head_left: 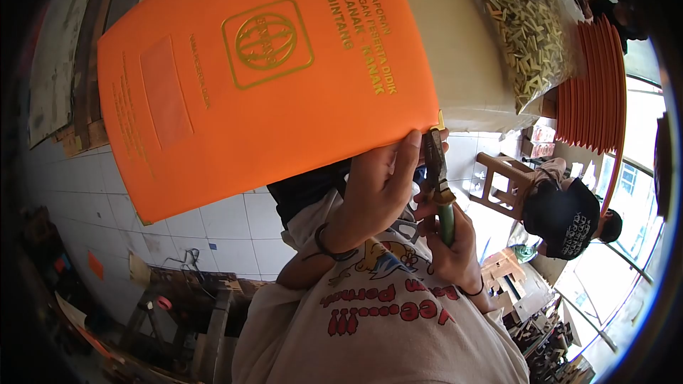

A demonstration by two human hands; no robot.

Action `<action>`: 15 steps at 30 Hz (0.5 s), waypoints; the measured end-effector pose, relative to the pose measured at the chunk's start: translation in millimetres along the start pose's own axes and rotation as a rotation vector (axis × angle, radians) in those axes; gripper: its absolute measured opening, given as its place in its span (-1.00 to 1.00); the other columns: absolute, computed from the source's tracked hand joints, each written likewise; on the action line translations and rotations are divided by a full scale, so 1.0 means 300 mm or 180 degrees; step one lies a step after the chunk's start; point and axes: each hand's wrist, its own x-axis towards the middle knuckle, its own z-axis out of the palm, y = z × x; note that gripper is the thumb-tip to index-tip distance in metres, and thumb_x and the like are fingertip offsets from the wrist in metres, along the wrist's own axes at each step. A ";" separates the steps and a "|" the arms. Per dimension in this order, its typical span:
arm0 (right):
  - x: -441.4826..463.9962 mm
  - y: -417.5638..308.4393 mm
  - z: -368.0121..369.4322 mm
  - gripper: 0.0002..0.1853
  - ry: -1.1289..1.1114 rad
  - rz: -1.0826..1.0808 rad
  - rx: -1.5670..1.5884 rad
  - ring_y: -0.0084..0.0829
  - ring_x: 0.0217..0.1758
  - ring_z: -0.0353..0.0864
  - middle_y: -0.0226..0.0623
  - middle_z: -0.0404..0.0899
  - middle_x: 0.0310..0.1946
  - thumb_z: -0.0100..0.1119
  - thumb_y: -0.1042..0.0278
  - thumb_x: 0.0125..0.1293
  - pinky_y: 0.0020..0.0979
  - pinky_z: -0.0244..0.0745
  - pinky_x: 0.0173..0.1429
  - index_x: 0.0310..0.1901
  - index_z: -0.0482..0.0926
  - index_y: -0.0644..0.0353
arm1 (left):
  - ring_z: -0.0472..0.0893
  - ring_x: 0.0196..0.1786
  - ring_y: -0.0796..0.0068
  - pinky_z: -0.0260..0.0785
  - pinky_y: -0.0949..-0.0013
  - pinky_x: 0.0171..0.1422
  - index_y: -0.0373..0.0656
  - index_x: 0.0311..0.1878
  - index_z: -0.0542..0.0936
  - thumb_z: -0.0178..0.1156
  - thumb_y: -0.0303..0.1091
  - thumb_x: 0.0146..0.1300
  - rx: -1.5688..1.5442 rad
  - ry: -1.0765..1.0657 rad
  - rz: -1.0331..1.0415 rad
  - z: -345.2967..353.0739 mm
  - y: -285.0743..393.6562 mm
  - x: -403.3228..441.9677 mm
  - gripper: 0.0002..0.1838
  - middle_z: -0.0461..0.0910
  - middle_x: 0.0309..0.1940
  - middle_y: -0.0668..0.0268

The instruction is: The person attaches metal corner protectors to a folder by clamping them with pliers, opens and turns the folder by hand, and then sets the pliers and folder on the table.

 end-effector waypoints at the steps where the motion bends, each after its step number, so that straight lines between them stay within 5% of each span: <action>1: 0.000 0.002 0.000 -0.75 0.0012 -0.0001 0.0007 -0.27 -0.15 0.65 -0.06 0.59 -0.07 -0.04 0.75 0.23 -0.39 0.51 -0.07 -0.09 0.52 0.37 | 0.67 0.10 0.11 0.53 0.19 0.27 -0.51 0.22 0.39 -0.22 -0.27 0.61 -0.0022 0.0001 -0.0010 0.000 0.001 0.001 -0.56 0.59 0.05 -0.18; 15: 0.014 0.032 0.033 -0.77 0.0324 -0.0157 -0.0288 -0.40 -0.36 0.47 -0.19 0.50 -0.28 -0.09 0.78 0.17 -0.41 0.41 -0.25 -0.18 0.44 0.32 | 0.64 0.15 0.10 0.53 0.18 0.29 -0.51 0.23 0.37 -0.23 -0.28 0.61 -0.0028 -0.0016 0.0005 -0.002 -0.011 0.004 -0.57 0.58 0.07 -0.17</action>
